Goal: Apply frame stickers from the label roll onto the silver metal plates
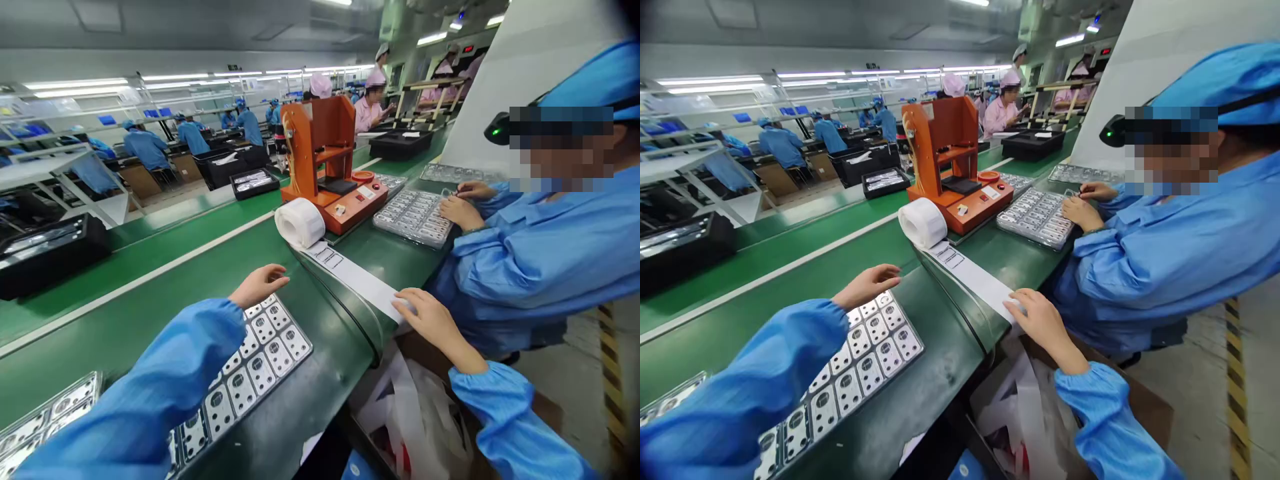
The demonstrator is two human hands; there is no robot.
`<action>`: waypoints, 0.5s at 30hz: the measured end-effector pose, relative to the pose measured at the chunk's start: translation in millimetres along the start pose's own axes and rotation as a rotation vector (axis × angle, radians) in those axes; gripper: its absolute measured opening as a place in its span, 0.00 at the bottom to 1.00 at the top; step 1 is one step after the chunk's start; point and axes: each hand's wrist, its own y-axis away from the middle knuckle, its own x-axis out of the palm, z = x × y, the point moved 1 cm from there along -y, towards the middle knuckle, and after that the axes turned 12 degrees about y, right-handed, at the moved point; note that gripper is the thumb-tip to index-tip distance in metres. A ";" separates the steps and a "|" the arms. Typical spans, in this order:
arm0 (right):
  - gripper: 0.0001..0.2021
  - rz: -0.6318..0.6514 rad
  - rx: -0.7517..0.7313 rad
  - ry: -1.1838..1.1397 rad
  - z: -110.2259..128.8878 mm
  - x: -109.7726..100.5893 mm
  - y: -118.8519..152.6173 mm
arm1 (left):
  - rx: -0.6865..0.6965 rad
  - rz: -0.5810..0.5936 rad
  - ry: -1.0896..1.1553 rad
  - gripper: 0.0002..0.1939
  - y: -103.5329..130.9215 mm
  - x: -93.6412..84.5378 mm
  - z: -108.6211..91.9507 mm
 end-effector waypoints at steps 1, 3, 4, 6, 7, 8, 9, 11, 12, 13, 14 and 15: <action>0.19 0.018 0.104 0.006 -2.0 3.6 -9.7 | -0.051 -0.039 0.033 0.25 -22.2 0.7 4.7; 0.24 0.071 0.279 0.043 -0.8 10.2 -32.7 | -0.062 -0.096 0.046 0.29 -62.2 5.9 11.6; 0.26 0.095 0.334 0.055 2.6 13.4 -45.3 | -0.064 -0.130 0.048 0.31 -79.6 9.8 13.9; 0.28 0.137 0.367 0.046 14.6 19.8 -72.3 | -0.058 -0.189 0.053 0.33 -108.5 19.0 16.6; 0.28 0.164 0.368 0.031 22.5 23.2 -86.6 | -0.056 -0.214 0.060 0.34 -120.3 23.7 17.5; 0.28 0.193 0.365 0.014 31.3 26.5 -101.6 | -0.052 -0.236 0.069 0.34 -130.5 28.2 18.1; 0.28 0.223 0.360 -0.001 40.7 29.9 -117.0 | -0.045 -0.254 0.080 0.35 -139.2 32.4 18.8; 0.30 0.275 0.364 -0.012 59.8 36.1 -148.2 | -0.021 -0.287 0.106 0.35 -153.1 39.4 20.1; 0.31 0.305 0.370 -0.017 68.8 39.0 -163.2 | -0.004 -0.298 0.120 0.35 -158.5 42.1 20.8; 0.32 0.338 0.380 -0.024 77.1 41.6 -177.3 | 0.012 -0.307 0.133 0.34 -163.1 44.4 21.5; 0.33 0.374 0.388 -0.032 84.4 44.1 -189.8 | 0.025 -0.314 0.145 0.34 -166.9 46.1 22.2; 0.33 0.411 0.397 -0.041 90.6 46.4 -200.7 | 0.036 -0.319 0.154 0.33 -170.1 47.3 22.9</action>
